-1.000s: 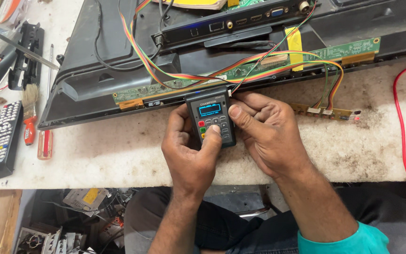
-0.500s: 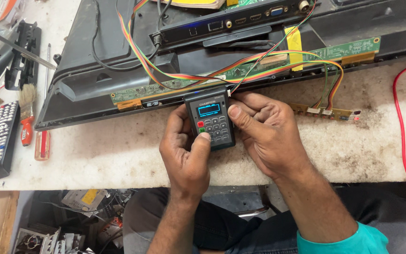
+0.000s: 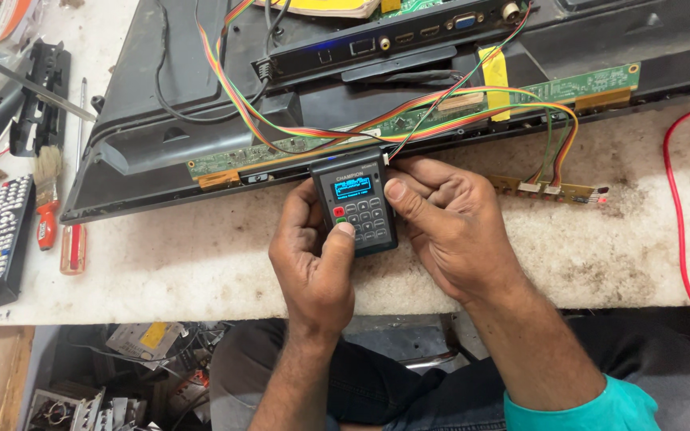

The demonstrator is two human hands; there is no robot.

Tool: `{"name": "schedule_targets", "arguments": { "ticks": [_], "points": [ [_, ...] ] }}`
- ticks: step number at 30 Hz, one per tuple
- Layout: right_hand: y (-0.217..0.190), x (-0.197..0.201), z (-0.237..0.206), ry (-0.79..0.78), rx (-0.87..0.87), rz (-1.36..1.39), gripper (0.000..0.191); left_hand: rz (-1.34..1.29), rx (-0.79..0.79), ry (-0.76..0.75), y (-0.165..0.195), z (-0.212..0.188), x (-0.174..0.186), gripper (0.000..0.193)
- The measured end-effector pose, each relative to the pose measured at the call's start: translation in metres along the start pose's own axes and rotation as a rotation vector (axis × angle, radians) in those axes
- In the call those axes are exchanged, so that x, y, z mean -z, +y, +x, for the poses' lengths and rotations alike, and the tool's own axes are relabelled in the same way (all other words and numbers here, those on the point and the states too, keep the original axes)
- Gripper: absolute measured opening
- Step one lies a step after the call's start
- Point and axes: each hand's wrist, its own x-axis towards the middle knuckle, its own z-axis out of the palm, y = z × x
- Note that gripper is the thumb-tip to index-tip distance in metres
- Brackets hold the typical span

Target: The person holds a handheld LED strip tester connected by wires to the LED backlight bars inside a disassembled television lying face-down on a workbench. They press buttons on the tester and watch the strips light up in different colors, repositioning the tester and checking the display as the strips illuminate.

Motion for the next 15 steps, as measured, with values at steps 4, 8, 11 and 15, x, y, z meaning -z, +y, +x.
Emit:
{"name": "schedule_targets", "arguments": {
  "ticks": [4,8,11,15],
  "points": [
    [-0.0007,-0.0005,-0.0008,-0.006,0.003,-0.015,0.04,0.006,0.002,0.005,-0.0005,-0.0007,0.0008,0.048],
    [-0.0007,-0.0004,-0.0004,-0.004,0.002,-0.014,0.04,0.004,0.003,0.007,-0.0004,-0.0006,0.0006,0.048],
    [0.0,-0.0003,-0.0007,-0.005,-0.003,0.001,0.04,-0.004,0.004,0.008,-0.0004,-0.0011,0.0004,0.048],
    [0.0,0.0001,0.0007,-0.006,-0.004,0.014,0.04,-0.008,-0.007,0.007,-0.0013,0.0004,0.0,0.047]
  ]
}}
